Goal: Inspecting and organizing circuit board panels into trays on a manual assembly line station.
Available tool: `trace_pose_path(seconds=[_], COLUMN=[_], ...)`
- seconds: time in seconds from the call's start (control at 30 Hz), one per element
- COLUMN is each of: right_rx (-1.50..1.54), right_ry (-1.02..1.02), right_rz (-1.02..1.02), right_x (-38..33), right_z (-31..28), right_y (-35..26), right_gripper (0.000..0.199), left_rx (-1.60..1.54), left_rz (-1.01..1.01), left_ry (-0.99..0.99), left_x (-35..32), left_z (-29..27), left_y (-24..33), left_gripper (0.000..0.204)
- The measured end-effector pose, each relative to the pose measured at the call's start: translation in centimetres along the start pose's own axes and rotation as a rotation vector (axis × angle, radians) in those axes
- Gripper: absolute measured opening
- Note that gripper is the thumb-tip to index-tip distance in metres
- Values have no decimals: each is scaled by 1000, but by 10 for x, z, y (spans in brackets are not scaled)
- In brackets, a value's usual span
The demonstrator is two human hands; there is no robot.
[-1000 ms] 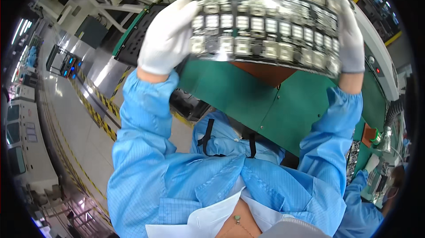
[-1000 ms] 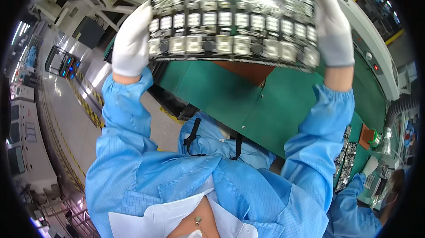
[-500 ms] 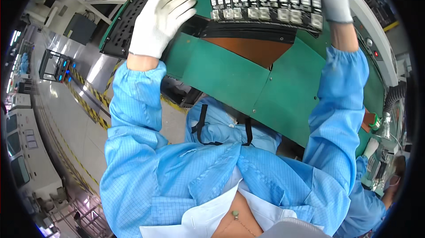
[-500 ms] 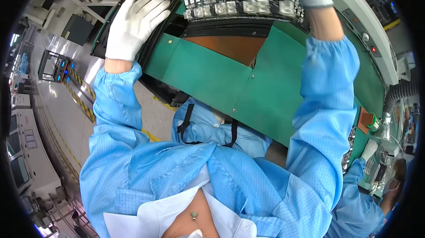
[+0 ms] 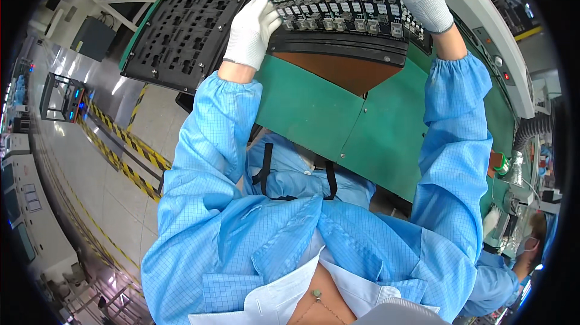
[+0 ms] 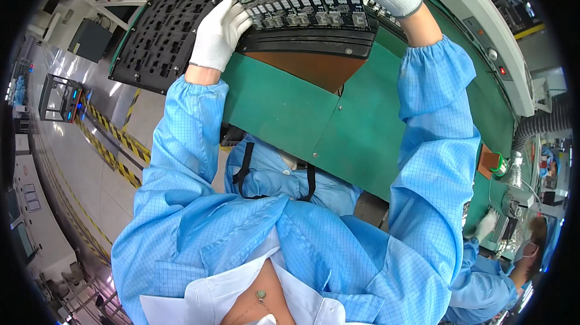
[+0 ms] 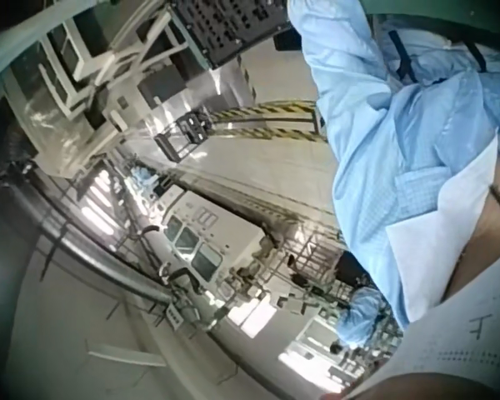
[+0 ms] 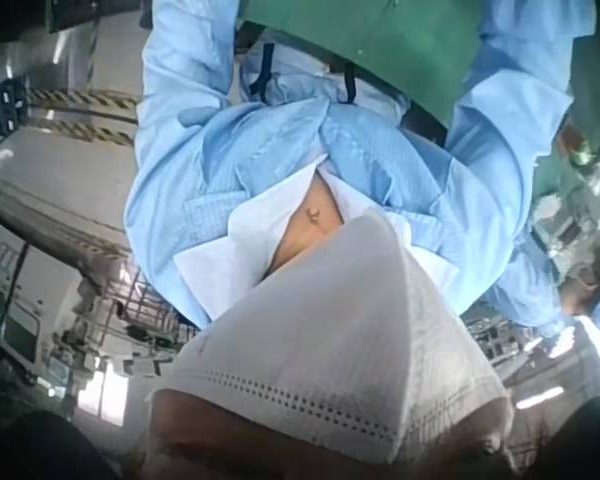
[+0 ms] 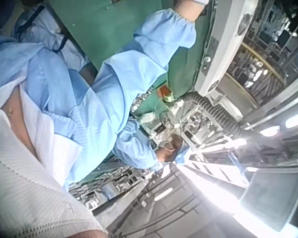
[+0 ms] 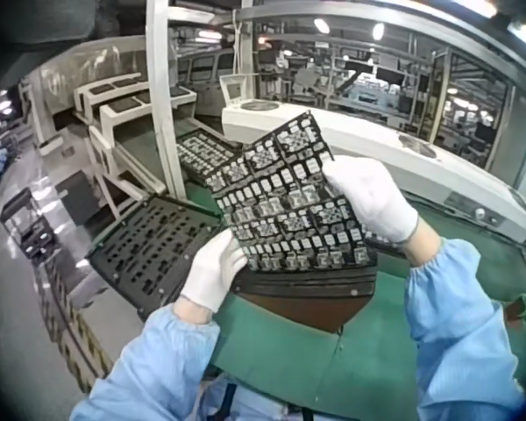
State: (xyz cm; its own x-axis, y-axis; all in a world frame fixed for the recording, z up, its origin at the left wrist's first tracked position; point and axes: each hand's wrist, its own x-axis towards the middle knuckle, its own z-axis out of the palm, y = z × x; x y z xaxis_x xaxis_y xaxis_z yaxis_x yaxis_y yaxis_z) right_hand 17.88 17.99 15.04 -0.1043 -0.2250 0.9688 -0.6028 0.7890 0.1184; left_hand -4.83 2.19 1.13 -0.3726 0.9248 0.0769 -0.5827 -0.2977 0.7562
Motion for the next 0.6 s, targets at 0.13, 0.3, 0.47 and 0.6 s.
trace_pose_path(seconds=[0.13, 0.3, 0.47, 0.6], right_rx=[-52, -539, -26, -500], right_ry=[-69, -601, -295, -535], right_rz=[-6, 715, 551, 588], right_x=[-16, 59, 40, 46], right_z=[-21, -22, -19, -32], right_y=[17, -70, -56, -69], right_gripper=[18, 23, 27, 29], left_rx=[-7, 59, 42, 29], left_rz=[-8, 27, 60, 68], left_ry=[-95, -56, -71, -147], left_x=[-8, -26, -33, -36], left_z=[22, 30, 31, 39], left_y=[3, 11, 5, 7], left_gripper=[35, 36, 37, 40])
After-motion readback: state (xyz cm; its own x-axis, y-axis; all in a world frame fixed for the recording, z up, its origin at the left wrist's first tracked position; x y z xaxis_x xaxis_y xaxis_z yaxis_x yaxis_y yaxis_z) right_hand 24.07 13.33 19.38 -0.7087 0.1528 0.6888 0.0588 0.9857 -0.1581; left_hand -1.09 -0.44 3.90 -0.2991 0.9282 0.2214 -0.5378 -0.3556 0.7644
